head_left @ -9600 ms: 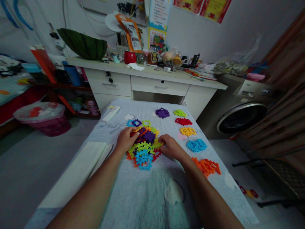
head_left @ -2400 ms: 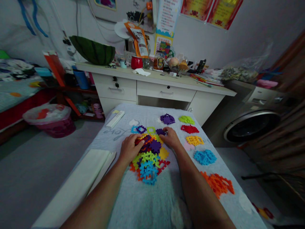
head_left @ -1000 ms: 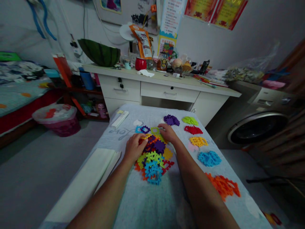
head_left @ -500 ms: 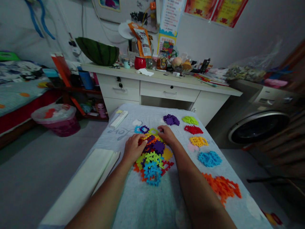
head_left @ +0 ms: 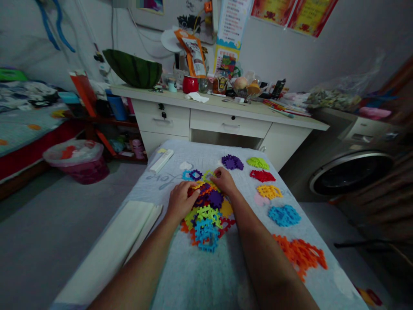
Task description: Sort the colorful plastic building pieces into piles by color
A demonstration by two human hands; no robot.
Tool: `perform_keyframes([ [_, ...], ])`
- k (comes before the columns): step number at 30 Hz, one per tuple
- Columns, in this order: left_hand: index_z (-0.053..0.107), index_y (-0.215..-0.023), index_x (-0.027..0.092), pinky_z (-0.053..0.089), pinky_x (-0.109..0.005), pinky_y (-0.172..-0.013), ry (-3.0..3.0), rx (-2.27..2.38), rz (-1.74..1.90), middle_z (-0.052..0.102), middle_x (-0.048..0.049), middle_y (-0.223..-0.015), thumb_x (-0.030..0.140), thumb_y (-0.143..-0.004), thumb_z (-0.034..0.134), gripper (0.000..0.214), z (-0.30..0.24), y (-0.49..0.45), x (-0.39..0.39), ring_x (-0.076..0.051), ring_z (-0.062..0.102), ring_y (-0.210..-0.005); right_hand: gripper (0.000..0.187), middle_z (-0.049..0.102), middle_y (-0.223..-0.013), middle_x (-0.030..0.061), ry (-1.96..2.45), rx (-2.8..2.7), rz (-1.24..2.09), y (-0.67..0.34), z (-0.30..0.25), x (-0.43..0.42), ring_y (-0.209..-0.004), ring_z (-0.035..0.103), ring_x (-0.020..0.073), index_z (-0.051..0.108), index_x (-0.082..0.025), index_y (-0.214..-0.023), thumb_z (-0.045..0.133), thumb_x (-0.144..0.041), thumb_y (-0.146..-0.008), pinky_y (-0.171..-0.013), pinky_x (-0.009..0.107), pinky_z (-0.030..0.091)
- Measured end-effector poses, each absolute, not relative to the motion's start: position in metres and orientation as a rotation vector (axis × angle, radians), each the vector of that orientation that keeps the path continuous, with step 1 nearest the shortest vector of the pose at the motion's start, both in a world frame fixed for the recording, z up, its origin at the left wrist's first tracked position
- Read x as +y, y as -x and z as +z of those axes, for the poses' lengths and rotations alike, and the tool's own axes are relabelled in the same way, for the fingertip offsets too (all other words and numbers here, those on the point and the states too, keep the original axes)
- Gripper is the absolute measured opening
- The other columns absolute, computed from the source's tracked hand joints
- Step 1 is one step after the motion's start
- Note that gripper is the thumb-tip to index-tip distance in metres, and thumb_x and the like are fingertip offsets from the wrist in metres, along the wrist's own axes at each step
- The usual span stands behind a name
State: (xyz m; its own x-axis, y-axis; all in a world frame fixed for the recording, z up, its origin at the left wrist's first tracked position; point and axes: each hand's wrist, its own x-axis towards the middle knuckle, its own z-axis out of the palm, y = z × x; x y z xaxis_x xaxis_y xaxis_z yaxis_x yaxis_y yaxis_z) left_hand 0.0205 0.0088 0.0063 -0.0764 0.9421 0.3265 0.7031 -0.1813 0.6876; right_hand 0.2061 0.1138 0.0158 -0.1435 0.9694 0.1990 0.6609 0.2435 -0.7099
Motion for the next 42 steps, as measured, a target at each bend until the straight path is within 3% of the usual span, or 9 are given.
perform_keyframes([
  [3,0.065,-0.099,0.023,0.046,-0.038,-0.092,-1.902,1.764,1.123,0.067,-0.0038,-0.106,0.034,-0.084,0.055,0.021,0.006,-0.021,0.009,-0.022,0.06,-0.101,0.01,0.054,-0.067,-0.0043,1.411,-1.719,0.64,-0.214,0.018,0.117,-0.062,0.049,0.0116,0.057,-0.018,-0.077,0.063,-0.022,-0.071,-0.061,0.022,0.038],
  [9,0.065,-0.099,0.024,0.046,-0.037,-0.091,-1.905,1.753,1.138,0.068,-0.003,-0.107,0.034,-0.083,0.056,0.02,0.003,-0.02,0.01,-0.022,0.061,-0.1,0.007,0.057,-0.075,-0.0001,1.513,-1.762,0.355,-0.231,0.016,0.115,-0.073,0.051,0.0142,0.058,-0.018,-0.074,0.062,-0.014,-0.069,-0.071,0.025,0.04],
  [15,0.066,-0.098,0.024,0.047,-0.037,-0.09,-1.91,1.749,1.149,0.068,-0.0036,-0.104,0.034,-0.083,0.055,0.021,0.004,-0.02,0.009,-0.022,0.061,-0.098,0.031,0.059,-0.082,-0.0002,1.485,-2.017,0.647,-0.243,0.017,0.112,-0.072,0.053,0.0124,0.066,-0.017,-0.094,0.061,-0.008,-0.065,-0.069,0.024,0.043],
  [20,0.066,-0.098,0.024,0.046,-0.038,-0.091,-1.903,1.75,1.148,0.068,-0.0036,-0.106,0.034,-0.083,0.056,0.021,0.004,-0.02,0.009,-0.022,0.061,-0.099,0.038,0.06,-0.078,-0.0016,1.507,-2.072,0.712,-0.246,0.022,0.113,-0.069,0.053,0.0128,0.065,-0.018,-0.107,0.067,-0.02,-0.07,-0.069,0.025,0.044],
  [28,0.065,-0.099,0.024,0.046,-0.038,-0.091,-1.904,1.739,1.146,0.067,-0.0036,-0.105,0.034,-0.083,0.055,0.021,0.003,-0.02,0.01,-0.022,0.061,-0.099,0.034,0.064,-0.093,0.0027,1.508,-2.08,0.477,-0.243,0.026,0.114,-0.073,0.056,0.013,0.068,-0.017,-0.101,0.074,-0.026,-0.069,-0.074,0.027,0.046],
  [35,0.065,-0.097,0.023,0.047,-0.038,-0.09,-1.896,1.717,1.157,0.067,-0.004,-0.105,0.036,-0.083,0.055,0.021,0.005,-0.021,0.009,-0.022,0.062,-0.098,0.023,0.065,-0.087,0.0049,1.647,-1.769,0.175,-0.282,0.063,0.152,-0.075,0.058,0.016,0.07,-0.016,-0.086,0.073,-0.033,-0.071,-0.075,0.028,0.045],
  [42,0.065,-0.098,0.023,0.048,-0.038,-0.09,-1.883,1.729,1.14,0.067,-0.0039,-0.105,0.036,-0.082,0.055,0.023,0.007,-0.02,0.009,-0.022,0.062,-0.098,0.021,0.069,-0.099,0.0113,1.985,-1.582,-0.032,-0.358,0.068,0.19,-0.088,0.062,0.0217,0.072,-0.014,-0.089,0.069,-0.025,-0.072,-0.083,0.031,0.046],
])
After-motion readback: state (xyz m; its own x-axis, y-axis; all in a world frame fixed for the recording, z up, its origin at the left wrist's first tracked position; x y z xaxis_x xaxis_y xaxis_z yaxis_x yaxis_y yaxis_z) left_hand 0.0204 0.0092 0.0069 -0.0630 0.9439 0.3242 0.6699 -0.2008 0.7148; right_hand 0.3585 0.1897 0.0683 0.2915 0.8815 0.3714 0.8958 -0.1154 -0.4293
